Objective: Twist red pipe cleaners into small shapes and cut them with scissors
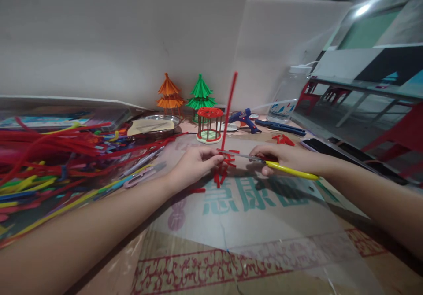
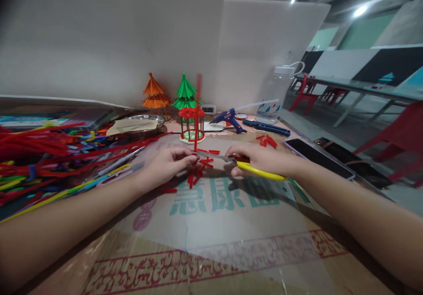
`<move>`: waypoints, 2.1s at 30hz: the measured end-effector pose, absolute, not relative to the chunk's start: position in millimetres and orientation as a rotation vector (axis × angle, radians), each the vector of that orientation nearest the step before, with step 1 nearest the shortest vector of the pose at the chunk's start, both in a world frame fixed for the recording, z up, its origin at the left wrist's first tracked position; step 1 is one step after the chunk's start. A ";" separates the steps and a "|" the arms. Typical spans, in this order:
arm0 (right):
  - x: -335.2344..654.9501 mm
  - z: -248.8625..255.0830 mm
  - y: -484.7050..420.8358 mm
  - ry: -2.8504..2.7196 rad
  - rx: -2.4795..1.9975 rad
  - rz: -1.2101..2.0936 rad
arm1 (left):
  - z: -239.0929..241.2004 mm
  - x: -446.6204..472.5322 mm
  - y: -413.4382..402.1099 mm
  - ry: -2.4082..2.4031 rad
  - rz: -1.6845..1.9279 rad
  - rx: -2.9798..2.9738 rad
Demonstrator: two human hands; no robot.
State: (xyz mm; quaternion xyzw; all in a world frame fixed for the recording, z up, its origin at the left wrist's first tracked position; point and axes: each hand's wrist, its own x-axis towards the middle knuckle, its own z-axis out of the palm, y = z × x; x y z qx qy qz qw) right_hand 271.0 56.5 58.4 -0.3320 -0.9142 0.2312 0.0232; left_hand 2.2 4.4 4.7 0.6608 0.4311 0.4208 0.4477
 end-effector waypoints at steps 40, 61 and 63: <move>270.2 57.4 60.6 -2.862 -1.034 0.802 | 4.2 0.8 5.7 1.073 1.000 1.654; 261.8 58.9 43.4 -2.792 -1.285 0.466 | 3.5 0.8 9.3 1.189 1.059 1.570; 264.3 60.7 44.4 -2.742 -1.319 0.523 | 5.2 -2.0 11.0 1.336 1.134 1.636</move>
